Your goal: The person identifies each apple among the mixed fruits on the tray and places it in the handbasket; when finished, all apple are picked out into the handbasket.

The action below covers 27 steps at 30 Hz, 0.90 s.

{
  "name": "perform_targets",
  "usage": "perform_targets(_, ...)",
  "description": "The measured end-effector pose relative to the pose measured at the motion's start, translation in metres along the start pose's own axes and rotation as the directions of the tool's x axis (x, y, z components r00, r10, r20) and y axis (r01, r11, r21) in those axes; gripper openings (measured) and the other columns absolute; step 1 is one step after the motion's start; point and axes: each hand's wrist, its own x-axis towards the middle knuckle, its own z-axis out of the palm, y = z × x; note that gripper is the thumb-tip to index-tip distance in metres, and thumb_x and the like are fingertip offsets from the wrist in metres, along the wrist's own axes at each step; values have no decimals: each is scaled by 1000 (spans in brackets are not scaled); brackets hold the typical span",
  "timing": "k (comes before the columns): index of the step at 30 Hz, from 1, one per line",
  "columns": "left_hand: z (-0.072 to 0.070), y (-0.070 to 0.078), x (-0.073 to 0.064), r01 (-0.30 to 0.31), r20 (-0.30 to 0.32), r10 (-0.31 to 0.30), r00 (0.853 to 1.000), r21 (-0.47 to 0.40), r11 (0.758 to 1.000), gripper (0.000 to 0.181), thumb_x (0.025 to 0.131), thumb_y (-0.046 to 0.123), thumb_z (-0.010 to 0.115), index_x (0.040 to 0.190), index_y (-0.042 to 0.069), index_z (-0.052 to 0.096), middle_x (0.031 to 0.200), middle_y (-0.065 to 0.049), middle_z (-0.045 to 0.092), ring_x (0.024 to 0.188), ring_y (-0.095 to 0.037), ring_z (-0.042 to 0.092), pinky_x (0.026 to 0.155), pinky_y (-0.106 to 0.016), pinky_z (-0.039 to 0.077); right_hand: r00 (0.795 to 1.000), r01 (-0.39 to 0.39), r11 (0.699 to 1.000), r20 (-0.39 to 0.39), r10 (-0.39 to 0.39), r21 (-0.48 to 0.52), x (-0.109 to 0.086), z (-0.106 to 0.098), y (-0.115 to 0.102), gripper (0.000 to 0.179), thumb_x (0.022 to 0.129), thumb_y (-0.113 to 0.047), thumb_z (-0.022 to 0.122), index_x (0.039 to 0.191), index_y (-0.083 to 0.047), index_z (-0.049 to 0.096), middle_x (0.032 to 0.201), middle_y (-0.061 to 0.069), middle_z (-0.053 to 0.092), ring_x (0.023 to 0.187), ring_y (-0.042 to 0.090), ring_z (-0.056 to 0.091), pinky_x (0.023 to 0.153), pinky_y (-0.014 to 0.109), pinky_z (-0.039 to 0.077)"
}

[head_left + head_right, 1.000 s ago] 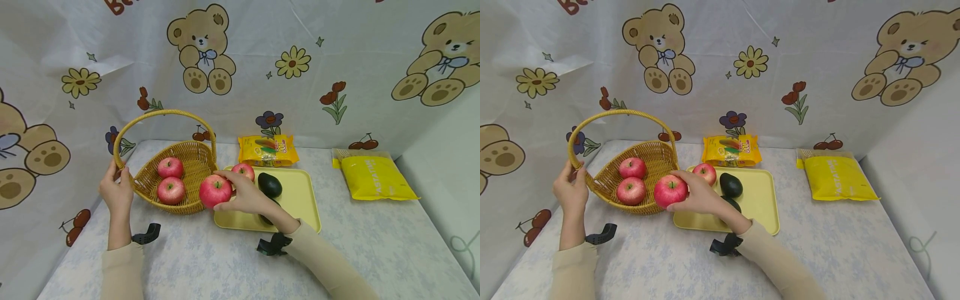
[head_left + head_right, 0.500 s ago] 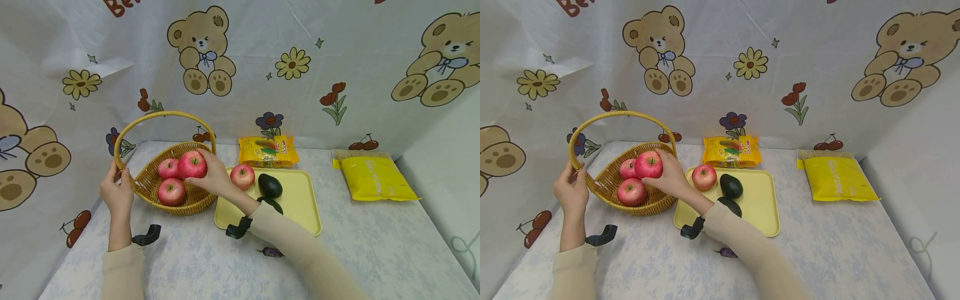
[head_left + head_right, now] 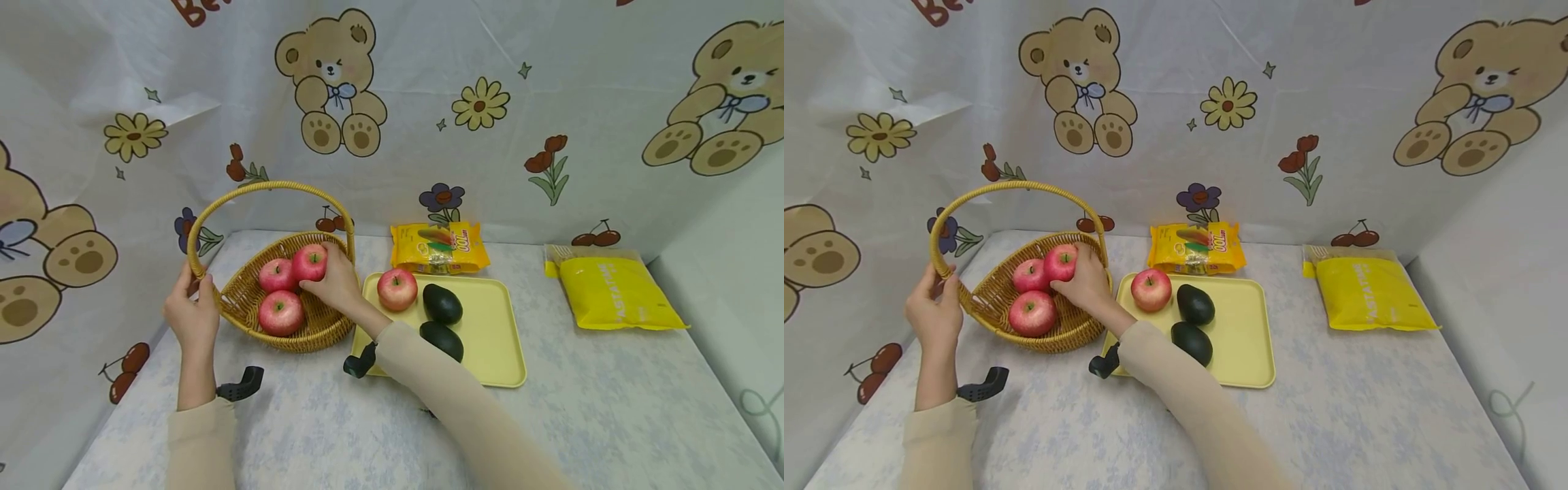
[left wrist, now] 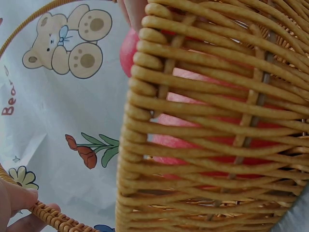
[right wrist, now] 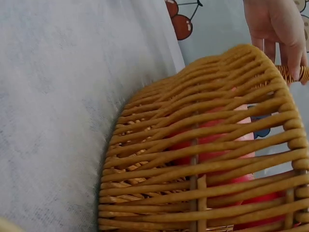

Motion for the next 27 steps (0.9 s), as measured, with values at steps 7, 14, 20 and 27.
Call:
perform_targets(7, 0, 0, 0, 12, 4, -12, 1000, -6, 1000, 40, 101, 23, 52, 140, 23, 55, 128, -6, 67, 113, -23, 62, 81, -17, 50, 995, -91, 996, 39, 91, -20, 9, 8, 0, 80, 78, -30, 82, 141, -7, 39, 134, 12, 56, 122, 26, 57, 98, 40, 49)
perform_targets(14, 1, 3, -1, 18, 16, -17, 1000, -11, 1000, 40, 101, 24, 52, 141, 25, 53, 129, -5, 66, 116, -23, 62, 89, -28, 53, 989, -143, 989, 41, 145, -43, 14, 11, 1, 81, 76, -29, 84, 140, -7, 41, 132, 12, 57, 121, 27, 57, 98, 40, 49)
perform_targets(20, 1, 3, 0, 10, 3, -10, 1000, -11, 1000, 39, 101, 24, 52, 141, 25, 55, 129, -5, 66, 114, -21, 62, 85, -24, 53, 984, -165, 983, 50, 169, -76, 18, 16, 2, 81, 77, -32, 83, 142, -9, 39, 134, 11, 55, 122, 26, 56, 97, 39, 50)
perform_targets(27, 1, 1, 0, -15, -15, 15, 1000, -13, 1000, 37, 101, 22, 53, 137, 21, 59, 126, -6, 67, 110, -21, 63, 79, -15, 50, 982, -180, 978, 45, 185, -103, 20, 20, 2, 79, 77, -35, 83, 138, -9, 41, 129, 12, 56, 120, 26, 57, 95, 38, 51)
